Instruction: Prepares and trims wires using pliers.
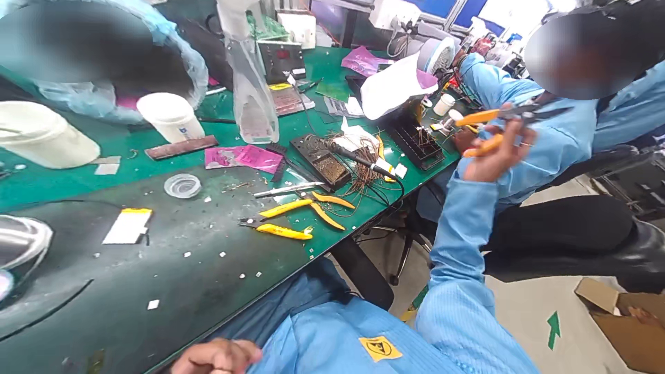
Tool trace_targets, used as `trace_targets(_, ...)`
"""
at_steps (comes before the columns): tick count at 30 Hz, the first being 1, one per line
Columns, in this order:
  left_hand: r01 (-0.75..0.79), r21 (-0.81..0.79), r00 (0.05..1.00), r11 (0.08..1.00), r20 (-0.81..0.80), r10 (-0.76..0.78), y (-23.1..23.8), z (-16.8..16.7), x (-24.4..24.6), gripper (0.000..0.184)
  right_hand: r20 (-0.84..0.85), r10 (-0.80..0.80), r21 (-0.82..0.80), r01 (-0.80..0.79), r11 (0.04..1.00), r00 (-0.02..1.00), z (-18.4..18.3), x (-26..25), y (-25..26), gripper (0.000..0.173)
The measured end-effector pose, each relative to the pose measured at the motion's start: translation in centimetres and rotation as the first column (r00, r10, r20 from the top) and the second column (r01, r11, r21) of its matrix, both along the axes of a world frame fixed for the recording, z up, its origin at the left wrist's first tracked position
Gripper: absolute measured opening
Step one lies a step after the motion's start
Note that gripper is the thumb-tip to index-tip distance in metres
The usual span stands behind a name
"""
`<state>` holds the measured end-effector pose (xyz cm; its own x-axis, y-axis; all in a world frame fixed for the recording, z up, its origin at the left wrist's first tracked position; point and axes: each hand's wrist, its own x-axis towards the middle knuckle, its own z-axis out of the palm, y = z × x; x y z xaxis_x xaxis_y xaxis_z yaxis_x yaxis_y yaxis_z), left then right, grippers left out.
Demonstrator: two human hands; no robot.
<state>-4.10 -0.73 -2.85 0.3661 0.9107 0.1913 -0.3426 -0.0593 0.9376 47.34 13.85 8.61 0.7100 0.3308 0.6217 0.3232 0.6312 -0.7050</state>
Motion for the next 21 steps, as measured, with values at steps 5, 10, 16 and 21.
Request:
trace_targets(5, -0.27, -0.005, 0.963, 0.963, 0.001, 0.27, 0.5, 2.0, 0.2, 0.011, 0.031, 0.624, -0.035, -0.623, 0.782, 0.781, -2.2, -4.8, -9.0, 0.042)
trace_targets(10, -0.32, -0.064, 0.927, 0.945, 0.186, 0.327, 1.1, 2.3, 0.7, 0.007, -0.334, 0.942, -0.018, -1.0, 0.022, 0.027, -8.6, -19.0, -11.6, 0.039)
trace_targets(16, -0.355, -0.036, 0.906, 0.934, 0.234, 0.353, 0.5, 2.7, 0.6, 0.007, -0.611, 0.601, 0.265, -0.848, -0.46, -0.516, -14.7, -27.3, -11.8, 0.062)
trace_targets(21, -0.452, -0.038, 0.863, 0.891, 0.236, 0.447, 0.0, 2.7, 0.2, 0.009, -0.571, 0.708, -0.139, -0.801, -0.582, -0.416, -16.2, -27.9, -15.0, 0.083)
